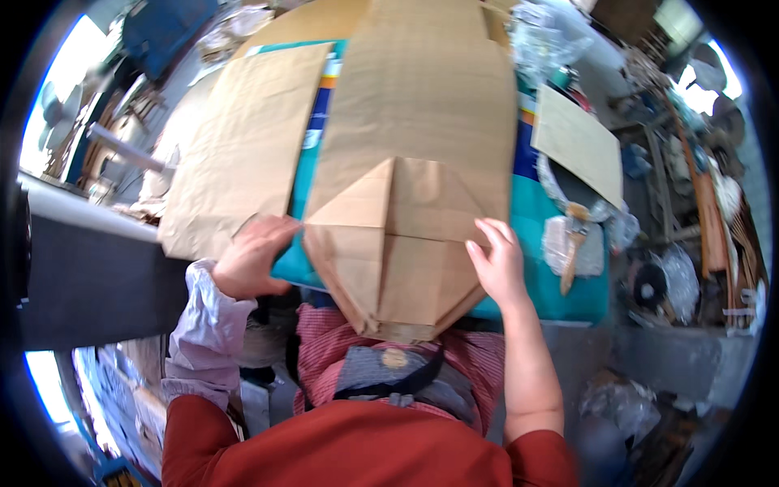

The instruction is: The person assembles flat brown paper bags by folding the bottom flaps and applying glue with a brush to secure them. They repeat this process for multiple bags, stacking the finished ones on the table.

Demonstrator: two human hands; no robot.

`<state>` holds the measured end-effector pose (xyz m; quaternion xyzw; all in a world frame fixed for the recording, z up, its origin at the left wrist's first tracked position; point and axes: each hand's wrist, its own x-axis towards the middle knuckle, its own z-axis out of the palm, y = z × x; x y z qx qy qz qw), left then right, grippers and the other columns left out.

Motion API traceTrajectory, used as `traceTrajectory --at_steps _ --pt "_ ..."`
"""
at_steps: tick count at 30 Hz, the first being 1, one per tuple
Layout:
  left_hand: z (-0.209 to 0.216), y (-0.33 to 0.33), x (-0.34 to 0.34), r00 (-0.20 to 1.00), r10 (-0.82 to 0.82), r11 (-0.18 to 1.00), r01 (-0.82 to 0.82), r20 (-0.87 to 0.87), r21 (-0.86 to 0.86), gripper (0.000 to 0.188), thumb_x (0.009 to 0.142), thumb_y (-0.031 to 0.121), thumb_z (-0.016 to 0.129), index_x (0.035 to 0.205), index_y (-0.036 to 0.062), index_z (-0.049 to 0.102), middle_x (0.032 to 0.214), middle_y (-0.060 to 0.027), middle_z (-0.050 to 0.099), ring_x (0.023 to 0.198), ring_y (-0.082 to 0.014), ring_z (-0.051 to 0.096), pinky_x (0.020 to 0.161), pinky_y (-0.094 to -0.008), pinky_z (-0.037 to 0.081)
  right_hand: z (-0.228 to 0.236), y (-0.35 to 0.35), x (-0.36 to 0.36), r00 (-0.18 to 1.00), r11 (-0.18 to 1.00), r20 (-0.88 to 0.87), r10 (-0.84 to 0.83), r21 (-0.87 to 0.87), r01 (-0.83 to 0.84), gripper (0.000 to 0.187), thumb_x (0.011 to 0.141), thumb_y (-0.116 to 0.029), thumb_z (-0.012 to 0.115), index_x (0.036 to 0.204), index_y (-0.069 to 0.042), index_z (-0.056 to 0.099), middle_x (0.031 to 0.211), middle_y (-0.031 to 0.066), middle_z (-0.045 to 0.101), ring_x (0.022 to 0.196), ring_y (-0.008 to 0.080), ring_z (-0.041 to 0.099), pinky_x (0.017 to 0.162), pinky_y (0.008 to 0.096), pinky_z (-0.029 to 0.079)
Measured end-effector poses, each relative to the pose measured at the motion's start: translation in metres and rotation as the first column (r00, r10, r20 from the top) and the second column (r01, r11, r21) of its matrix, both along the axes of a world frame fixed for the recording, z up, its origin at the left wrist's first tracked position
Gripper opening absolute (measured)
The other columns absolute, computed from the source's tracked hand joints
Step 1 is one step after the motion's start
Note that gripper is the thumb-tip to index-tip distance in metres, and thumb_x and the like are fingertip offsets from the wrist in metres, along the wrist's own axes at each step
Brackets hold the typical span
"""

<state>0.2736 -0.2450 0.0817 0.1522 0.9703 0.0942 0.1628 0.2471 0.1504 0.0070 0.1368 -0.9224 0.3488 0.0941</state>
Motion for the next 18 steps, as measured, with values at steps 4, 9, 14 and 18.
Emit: traceTrajectory --at_steps 4,9,14,18 --pt "-0.064 0.063 -0.065 0.966 0.131 0.986 -0.102 -0.224 0.134 0.034 0.076 0.011 0.066 0.11 0.0059 0.062 0.118 -0.0176 0.06 0.111 -0.0359 0.055 0.094 -0.0417 0.045 -0.028 0.002 -0.035 0.997 0.984 0.062 -0.053 0.172 0.042 0.034 0.082 -0.012 0.069 0.113 0.0 0.061 0.111 0.0156 0.06 0.104 0.033 0.058 0.089 0.0392 0.048" --pt "-0.076 0.075 -0.088 0.994 0.09 0.996 -0.09 0.063 -0.011 0.02 0.079 0.02 0.069 0.092 0.0048 0.065 0.091 -0.0157 0.067 0.09 -0.0342 0.064 0.081 -0.0418 0.05 0.0 0.019 -0.042 0.862 0.928 0.502 -0.072 0.35 -0.125 0.036 0.076 -0.019 0.076 0.105 -0.004 0.063 0.103 0.0128 0.062 0.089 0.0276 0.063 0.076 0.0349 0.051" --pt "-0.1 0.091 -0.093 0.96 0.245 0.925 -0.191 -0.134 0.329 0.029 0.068 0.024 0.08 0.083 0.0036 0.067 0.08 -0.0139 0.068 0.083 -0.0303 0.066 0.075 -0.0372 0.051 -0.027 -0.013 -0.057 0.975 0.982 0.223 0.019 0.181 -0.061 0.044 0.066 -0.026 0.082 0.096 -0.002 0.061 0.1 0.0185 0.064 0.093 0.0309 0.064 0.077 0.0392 0.052" --pt "-0.08 0.058 -0.113 0.955 0.076 0.929 -0.173 0.288 0.328 0.019 0.063 0.011 0.074 0.078 0.0004 0.069 0.073 -0.0149 0.066 0.067 -0.028 0.065 0.061 -0.0351 0.051 0.002 0.005 -0.075 0.802 0.964 0.564 0.196 0.04 -0.264 0.02 0.069 -0.008 0.069 0.086 0.0 0.06 0.082 0.0124 0.062 0.08 0.0272 0.062 0.069 0.0361 0.05"
